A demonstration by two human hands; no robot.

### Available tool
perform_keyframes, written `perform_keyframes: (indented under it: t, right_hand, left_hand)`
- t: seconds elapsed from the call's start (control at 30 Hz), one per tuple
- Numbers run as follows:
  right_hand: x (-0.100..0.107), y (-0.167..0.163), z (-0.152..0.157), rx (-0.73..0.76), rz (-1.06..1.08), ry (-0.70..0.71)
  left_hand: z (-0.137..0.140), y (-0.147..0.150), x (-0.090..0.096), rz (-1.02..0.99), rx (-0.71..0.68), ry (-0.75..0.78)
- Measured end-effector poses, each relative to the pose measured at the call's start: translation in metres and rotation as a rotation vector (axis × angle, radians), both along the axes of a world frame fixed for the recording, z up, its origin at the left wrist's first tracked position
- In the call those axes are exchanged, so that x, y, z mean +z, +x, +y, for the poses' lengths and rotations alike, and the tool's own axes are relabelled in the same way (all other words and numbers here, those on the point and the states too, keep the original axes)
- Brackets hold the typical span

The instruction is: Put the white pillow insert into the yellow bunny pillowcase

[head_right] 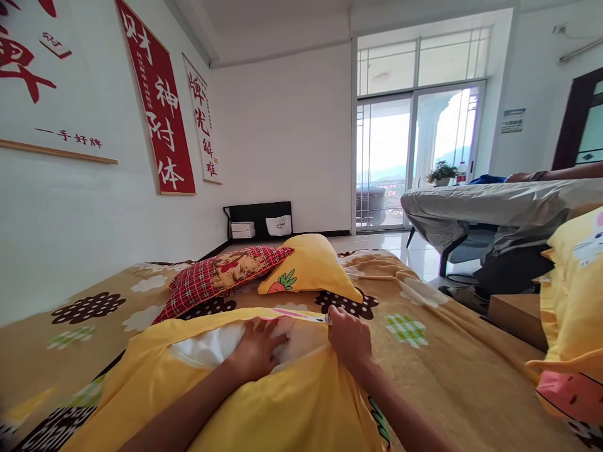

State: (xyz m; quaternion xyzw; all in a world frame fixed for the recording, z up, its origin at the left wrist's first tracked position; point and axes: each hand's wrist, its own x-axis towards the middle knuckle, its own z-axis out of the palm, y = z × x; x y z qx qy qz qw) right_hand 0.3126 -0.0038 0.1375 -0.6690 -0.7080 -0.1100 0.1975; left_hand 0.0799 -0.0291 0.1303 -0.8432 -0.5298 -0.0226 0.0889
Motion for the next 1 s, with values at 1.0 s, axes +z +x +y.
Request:
perform_keyframes:
  t: [1.0]
  right_hand:
    - [0.015,0.041,-0.065,0.303,0.168,0.636]
  left_hand:
    - [0.007,0.118,0.008,-0.04,-0.628,0.139]
